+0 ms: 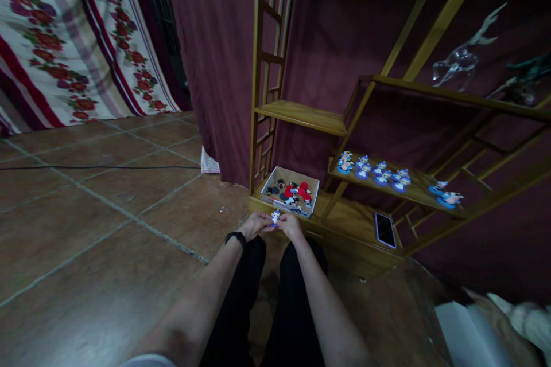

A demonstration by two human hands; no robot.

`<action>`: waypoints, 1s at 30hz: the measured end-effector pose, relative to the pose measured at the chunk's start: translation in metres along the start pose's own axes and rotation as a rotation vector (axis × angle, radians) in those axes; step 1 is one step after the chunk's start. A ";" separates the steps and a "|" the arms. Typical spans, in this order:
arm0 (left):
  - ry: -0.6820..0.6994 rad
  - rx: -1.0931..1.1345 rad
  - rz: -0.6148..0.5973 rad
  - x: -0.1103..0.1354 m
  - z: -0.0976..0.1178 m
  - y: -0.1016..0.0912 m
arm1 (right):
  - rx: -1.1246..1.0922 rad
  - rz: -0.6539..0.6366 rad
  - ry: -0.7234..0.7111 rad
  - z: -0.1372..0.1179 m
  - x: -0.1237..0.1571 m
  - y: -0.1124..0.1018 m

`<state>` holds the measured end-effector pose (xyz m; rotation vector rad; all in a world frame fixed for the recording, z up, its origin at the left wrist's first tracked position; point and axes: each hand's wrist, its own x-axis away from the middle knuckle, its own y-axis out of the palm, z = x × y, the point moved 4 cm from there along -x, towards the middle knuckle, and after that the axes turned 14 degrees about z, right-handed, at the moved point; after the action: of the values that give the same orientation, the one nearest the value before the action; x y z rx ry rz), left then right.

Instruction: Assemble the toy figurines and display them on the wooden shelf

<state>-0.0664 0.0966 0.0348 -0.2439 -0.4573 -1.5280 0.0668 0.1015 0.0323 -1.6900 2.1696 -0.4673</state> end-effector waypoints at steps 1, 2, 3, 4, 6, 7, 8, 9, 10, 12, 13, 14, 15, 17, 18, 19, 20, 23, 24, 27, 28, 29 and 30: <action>-0.001 -0.001 -0.002 0.000 0.000 0.000 | 0.009 -0.002 -0.002 0.000 -0.001 0.001; -0.002 -0.003 -0.004 -0.001 0.000 0.000 | 0.016 -0.003 -0.004 0.001 -0.002 0.001; -0.002 -0.004 -0.004 -0.001 0.000 0.000 | 0.021 -0.005 -0.006 0.001 -0.003 0.001; -0.001 -0.004 -0.005 -0.002 0.000 0.001 | 0.023 -0.005 -0.007 0.002 -0.003 0.002; -0.001 0.000 -0.009 -0.002 0.000 0.002 | 0.035 0.001 -0.018 0.002 -0.004 0.002; -0.001 0.003 -0.010 -0.002 -0.001 0.002 | 0.044 0.008 -0.025 0.002 -0.004 0.002; -0.001 0.010 -0.006 -0.003 -0.001 0.003 | 0.056 0.016 -0.035 0.002 -0.004 0.001; -0.002 0.020 0.002 -0.003 -0.001 0.003 | 0.067 0.025 -0.043 0.001 -0.004 0.001; -0.003 0.029 0.012 -0.003 -0.001 0.003 | 0.076 0.034 -0.049 0.001 -0.004 0.000; -0.005 0.051 0.032 -0.003 -0.002 0.003 | 0.085 0.043 -0.054 0.000 -0.003 -0.001; -0.006 0.061 0.034 -0.003 -0.002 0.003 | 0.086 0.044 -0.053 -0.001 -0.002 -0.002; -0.007 0.068 0.032 -0.002 -0.003 0.004 | 0.087 0.044 -0.051 -0.002 -0.001 -0.003; -0.008 0.072 0.026 -0.002 -0.004 0.004 | 0.086 0.043 -0.049 -0.002 0.000 -0.003; -0.006 0.075 0.015 -0.001 -0.005 0.005 | 0.081 0.041 -0.049 -0.003 0.002 -0.005; -0.005 0.072 0.009 0.000 -0.005 0.006 | 0.077 0.041 -0.051 -0.004 0.003 -0.005; -0.003 0.067 0.005 0.001 -0.005 0.006 | 0.072 0.040 -0.053 -0.004 0.004 -0.005; -0.004 0.062 -0.001 0.001 -0.005 0.006 | 0.063 0.039 -0.055 -0.005 0.004 -0.006; -0.001 0.044 -0.008 0.003 -0.004 0.007 | 0.022 0.036 -0.052 -0.005 0.004 -0.006; 0.002 0.038 -0.004 0.004 -0.003 0.007 | 0.005 0.035 -0.047 -0.005 0.004 -0.005; 0.012 0.024 0.011 0.003 -0.003 0.006 | -0.027 0.034 -0.031 -0.005 0.003 -0.005; 0.013 0.019 0.012 0.003 -0.003 0.007 | -0.029 0.036 -0.027 -0.004 0.003 -0.004; 0.014 0.014 0.010 0.002 -0.003 0.007 | -0.028 0.039 -0.023 -0.003 0.003 -0.004; 0.015 0.008 0.007 0.002 -0.004 0.007 | -0.027 0.043 -0.019 -0.003 0.002 -0.004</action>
<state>-0.0593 0.0936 0.0331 -0.2272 -0.4502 -1.5198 0.0684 0.0984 0.0363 -1.6522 2.2036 -0.4103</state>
